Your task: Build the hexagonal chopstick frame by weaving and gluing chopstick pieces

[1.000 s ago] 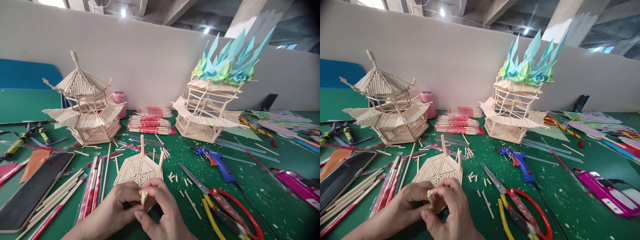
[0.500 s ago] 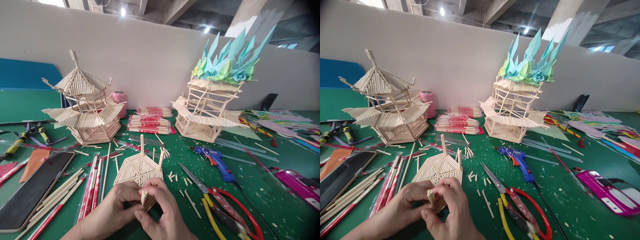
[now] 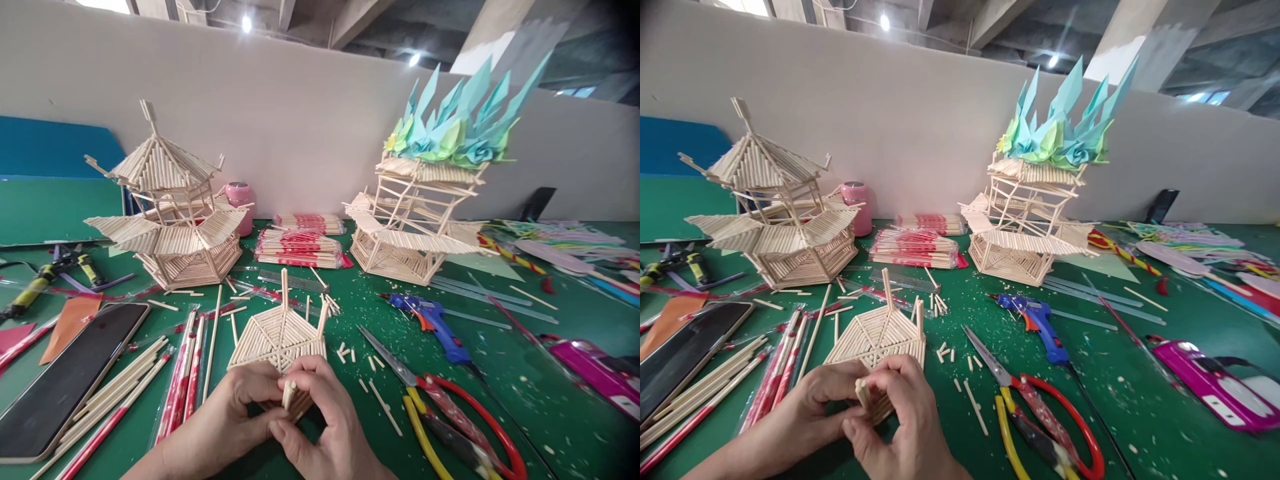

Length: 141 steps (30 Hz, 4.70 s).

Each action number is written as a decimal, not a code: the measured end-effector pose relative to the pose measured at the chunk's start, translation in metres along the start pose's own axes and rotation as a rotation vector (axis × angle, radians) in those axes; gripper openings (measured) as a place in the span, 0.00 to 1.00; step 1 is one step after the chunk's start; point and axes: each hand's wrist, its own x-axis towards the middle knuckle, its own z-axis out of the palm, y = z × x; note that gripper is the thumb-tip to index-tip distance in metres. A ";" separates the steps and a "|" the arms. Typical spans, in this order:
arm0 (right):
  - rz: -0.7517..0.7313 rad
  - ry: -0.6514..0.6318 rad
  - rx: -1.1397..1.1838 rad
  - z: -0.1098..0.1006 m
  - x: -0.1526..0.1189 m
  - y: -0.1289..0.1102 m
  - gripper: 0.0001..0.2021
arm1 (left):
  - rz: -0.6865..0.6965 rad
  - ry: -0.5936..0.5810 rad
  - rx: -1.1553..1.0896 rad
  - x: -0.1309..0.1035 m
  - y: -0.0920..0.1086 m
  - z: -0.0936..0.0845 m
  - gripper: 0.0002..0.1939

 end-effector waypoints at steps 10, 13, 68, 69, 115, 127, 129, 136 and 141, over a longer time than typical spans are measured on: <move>0.004 -0.009 0.005 0.000 -0.002 0.001 0.15 | 0.005 -0.005 0.016 -0.002 -0.001 0.000 0.13; 0.000 -0.011 0.009 0.000 -0.002 0.002 0.15 | 0.009 -0.004 0.009 -0.002 -0.001 0.000 0.14; 0.111 0.059 0.063 -0.012 -0.003 -0.005 0.09 | 0.099 -0.033 0.071 -0.001 0.004 -0.003 0.14; 0.114 0.058 0.062 -0.012 -0.003 -0.005 0.09 | 0.104 -0.032 0.070 -0.001 0.004 -0.003 0.13; 0.070 0.212 -0.027 -0.018 -0.001 -0.007 0.10 | -0.023 0.172 -0.115 -0.019 0.016 -0.021 0.19; 0.316 0.135 -0.351 -0.048 0.003 0.021 0.18 | -0.367 0.571 0.105 -0.046 0.000 -0.012 0.26; 0.328 0.052 -0.407 -0.048 0.001 0.021 0.22 | -0.380 0.570 0.091 -0.042 -0.007 -0.011 0.29; 0.295 -0.114 -0.521 -0.047 -0.004 0.009 0.25 | -0.367 0.561 0.046 -0.029 -0.017 -0.005 0.31; 0.276 -0.127 -0.569 -0.047 -0.017 0.002 0.22 | -0.387 0.601 0.000 -0.019 -0.010 -0.009 0.31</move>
